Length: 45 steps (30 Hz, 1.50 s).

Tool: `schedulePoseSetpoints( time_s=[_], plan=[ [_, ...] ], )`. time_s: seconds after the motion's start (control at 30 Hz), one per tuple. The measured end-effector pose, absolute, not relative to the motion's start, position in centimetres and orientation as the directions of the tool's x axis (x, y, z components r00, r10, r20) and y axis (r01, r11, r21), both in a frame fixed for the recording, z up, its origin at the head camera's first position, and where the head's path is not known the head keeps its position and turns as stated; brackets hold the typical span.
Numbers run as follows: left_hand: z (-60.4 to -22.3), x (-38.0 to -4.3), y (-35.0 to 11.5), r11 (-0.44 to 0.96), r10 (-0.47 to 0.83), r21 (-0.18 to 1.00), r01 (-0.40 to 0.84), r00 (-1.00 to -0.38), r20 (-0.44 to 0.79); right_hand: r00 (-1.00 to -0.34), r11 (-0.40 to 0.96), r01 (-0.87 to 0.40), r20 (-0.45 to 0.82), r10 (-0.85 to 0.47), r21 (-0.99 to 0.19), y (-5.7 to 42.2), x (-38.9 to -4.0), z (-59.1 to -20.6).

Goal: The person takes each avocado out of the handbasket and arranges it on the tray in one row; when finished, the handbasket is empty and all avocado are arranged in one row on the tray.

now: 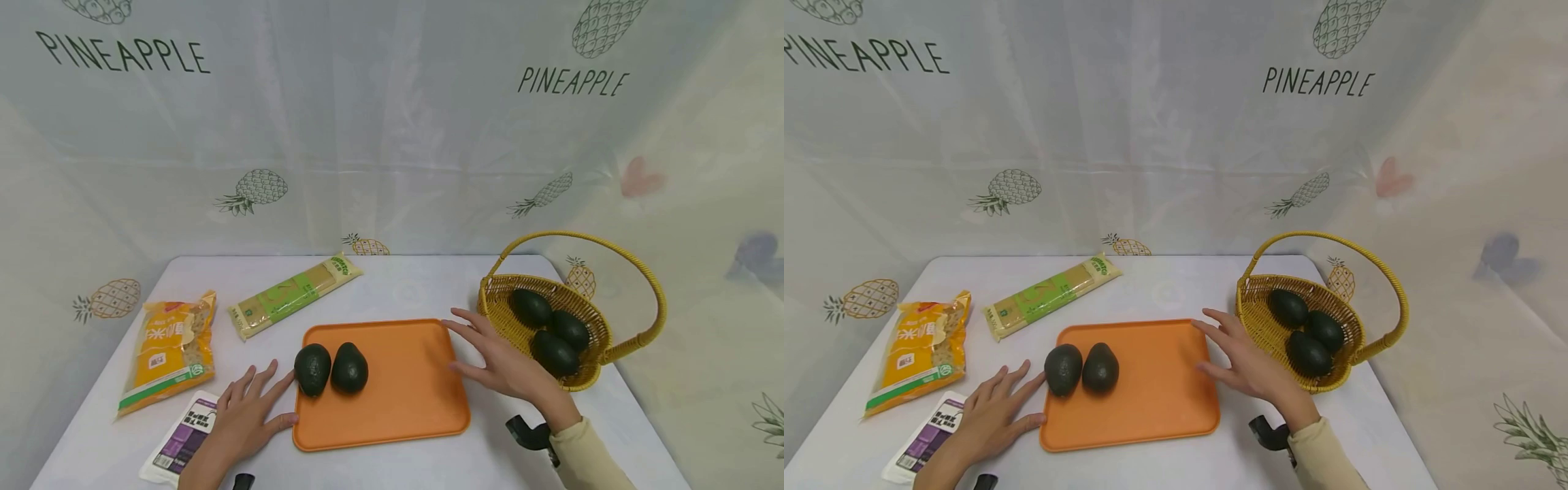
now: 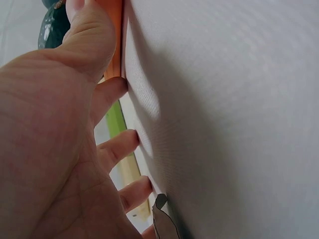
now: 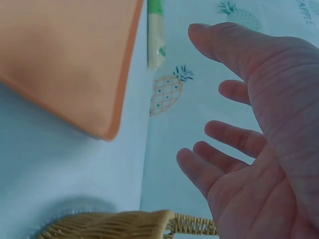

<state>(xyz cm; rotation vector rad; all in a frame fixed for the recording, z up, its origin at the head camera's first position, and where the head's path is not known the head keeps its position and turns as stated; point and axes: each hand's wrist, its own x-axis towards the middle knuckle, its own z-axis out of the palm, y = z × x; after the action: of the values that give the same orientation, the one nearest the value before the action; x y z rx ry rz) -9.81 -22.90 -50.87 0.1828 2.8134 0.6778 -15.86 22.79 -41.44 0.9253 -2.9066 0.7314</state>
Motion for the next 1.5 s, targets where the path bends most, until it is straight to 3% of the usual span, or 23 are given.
schedulePoseSetpoints(
  time_s=[0.63, 0.93, 1.2, 1.5],
  plan=[
    [-51.0, -9.9, -23.0, 0.889, 0.173, 0.455, 0.055, -0.960, -0.221, -0.875, 0.784, -0.478, 0.135, -0.465, -0.396, 25.7, -16.0, -40.4],
    [-50.9, -9.9, -23.0, 0.888, 0.176, 0.455, 0.066, -0.964, -0.202, -0.876, 0.783, -0.480, 0.169, -0.452, -0.395, 26.9, -16.3, -40.3],
    [-50.9, -9.8, -23.0, 0.890, 0.175, 0.451, 0.066, -0.963, -0.204, -0.871, 0.808, -0.491, 0.212, -0.443, -0.327, 27.9, -16.5, -40.5],
    [-50.9, -9.9, -22.9, 0.892, 0.173, 0.449, 0.061, -0.962, -0.213, -0.913, 0.846, -0.407, 0.169, -0.370, -0.345, 29.2, -16.8, -40.8]
  ],
)
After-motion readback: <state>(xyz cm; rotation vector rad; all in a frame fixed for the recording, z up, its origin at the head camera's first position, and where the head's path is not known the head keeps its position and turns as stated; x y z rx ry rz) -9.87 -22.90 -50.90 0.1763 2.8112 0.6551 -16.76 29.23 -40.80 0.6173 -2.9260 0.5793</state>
